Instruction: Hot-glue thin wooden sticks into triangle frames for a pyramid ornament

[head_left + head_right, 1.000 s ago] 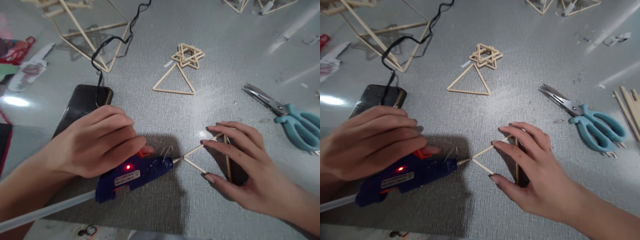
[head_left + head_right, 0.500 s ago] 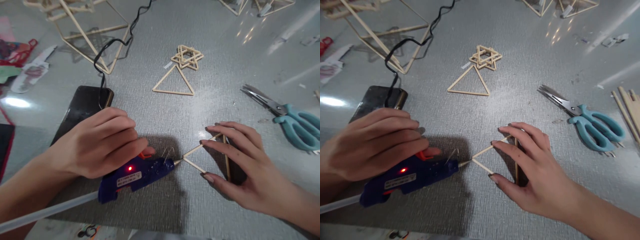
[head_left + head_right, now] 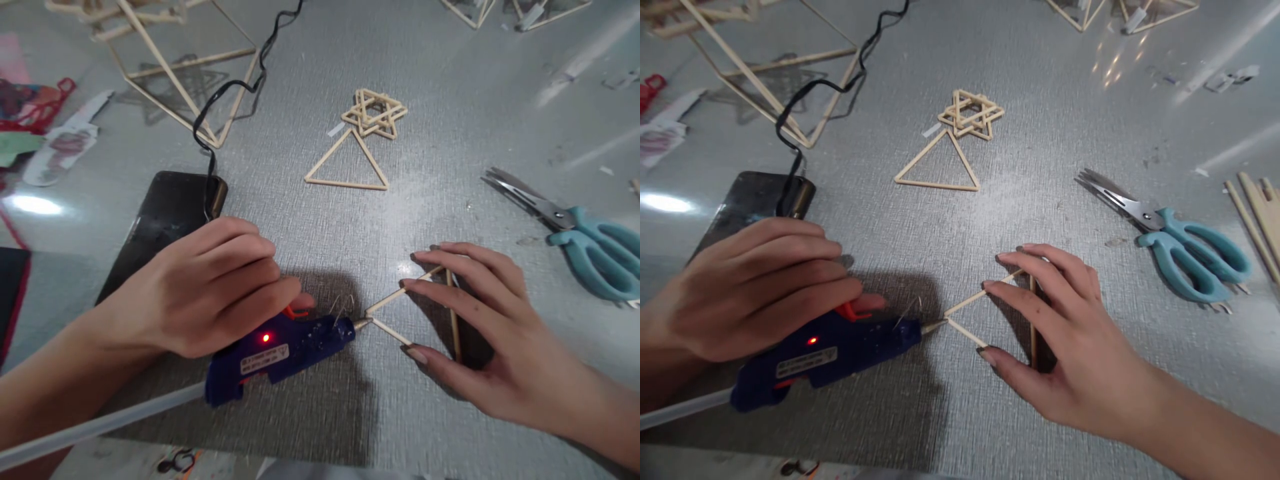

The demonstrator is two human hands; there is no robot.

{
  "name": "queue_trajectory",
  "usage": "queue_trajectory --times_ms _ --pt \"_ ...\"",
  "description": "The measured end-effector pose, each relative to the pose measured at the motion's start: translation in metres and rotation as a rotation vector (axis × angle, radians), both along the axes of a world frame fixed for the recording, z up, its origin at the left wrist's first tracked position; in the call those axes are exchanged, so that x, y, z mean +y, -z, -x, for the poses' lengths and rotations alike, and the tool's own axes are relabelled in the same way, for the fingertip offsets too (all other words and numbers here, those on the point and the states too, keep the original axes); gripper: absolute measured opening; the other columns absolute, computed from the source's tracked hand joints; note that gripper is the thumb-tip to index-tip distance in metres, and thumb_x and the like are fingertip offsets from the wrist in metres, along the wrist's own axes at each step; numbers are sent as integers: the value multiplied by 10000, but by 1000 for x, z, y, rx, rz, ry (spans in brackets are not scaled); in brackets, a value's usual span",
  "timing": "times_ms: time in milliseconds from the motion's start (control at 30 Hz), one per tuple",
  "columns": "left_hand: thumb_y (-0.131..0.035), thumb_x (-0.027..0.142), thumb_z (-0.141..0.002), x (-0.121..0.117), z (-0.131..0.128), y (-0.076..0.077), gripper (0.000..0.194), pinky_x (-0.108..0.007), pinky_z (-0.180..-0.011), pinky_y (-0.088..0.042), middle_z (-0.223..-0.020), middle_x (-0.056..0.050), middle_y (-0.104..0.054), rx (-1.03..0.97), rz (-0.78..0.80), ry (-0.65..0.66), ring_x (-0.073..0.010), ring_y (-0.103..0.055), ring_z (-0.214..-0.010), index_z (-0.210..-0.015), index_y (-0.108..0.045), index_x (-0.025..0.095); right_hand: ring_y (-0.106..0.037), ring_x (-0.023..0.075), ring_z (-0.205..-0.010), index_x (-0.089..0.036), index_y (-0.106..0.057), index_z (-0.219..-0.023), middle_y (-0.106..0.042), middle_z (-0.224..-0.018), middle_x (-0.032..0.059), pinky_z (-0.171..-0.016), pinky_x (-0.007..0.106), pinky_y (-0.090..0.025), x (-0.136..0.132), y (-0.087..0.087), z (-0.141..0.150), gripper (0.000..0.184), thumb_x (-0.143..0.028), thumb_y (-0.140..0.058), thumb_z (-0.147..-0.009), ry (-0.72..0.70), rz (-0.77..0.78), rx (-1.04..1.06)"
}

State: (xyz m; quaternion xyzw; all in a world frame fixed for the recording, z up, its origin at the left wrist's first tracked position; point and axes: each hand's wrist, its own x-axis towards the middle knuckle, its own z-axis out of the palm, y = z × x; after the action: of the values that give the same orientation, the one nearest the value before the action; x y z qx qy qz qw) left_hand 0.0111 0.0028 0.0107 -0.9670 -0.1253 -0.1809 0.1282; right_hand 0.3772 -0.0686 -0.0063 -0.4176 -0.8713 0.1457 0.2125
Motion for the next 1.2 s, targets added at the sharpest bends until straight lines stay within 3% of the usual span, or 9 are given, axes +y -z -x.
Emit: queue_trajectory --times_ms 133,333,900,1200 --pt "-540 108 -1095 0 4 2 192 -490 -796 -628 -805 -24 -641 7 21 -18 -263 -614 -901 -1059 -687 225 -553 427 -1511 -257 -677 -1478 -654 -1578 151 -1216 664 -487 0 0 0 541 -444 -811 -988 2 2 0" --pt "-517 196 -1160 0 6 2 150 -496 -788 -626 -876 -46 -676 9 43 2 -264 -624 -922 -1121 -662 206 -554 415 -1506 -227 -682 -1458 -654 -1573 163 -1214 653 -493 0 0 0 516 -437 -801 -1002 -14 -19 -7" --pt "-443 102 -1120 1 6 -2 240 -500 -744 -616 -771 -49 -631 24 21 5 -287 -600 -881 -1099 -665 189 -554 421 -1501 -243 -668 -1478 -650 -1577 162 -1206 674 -496 0 0 -1 533 -441 -801 -1001 -13 -11 -15" --pt "-606 116 -1048 -1 6 -3 184 -495 -815 -622 -838 -45 -670 55 31 -60 -292 -631 -910 -985 -713 251 -561 424 -1496 -250 -676 -1472 -657 -1573 154 -1199 672 -502 1 -1 -1 527 -438 -804 -996 -12 -9 -26"
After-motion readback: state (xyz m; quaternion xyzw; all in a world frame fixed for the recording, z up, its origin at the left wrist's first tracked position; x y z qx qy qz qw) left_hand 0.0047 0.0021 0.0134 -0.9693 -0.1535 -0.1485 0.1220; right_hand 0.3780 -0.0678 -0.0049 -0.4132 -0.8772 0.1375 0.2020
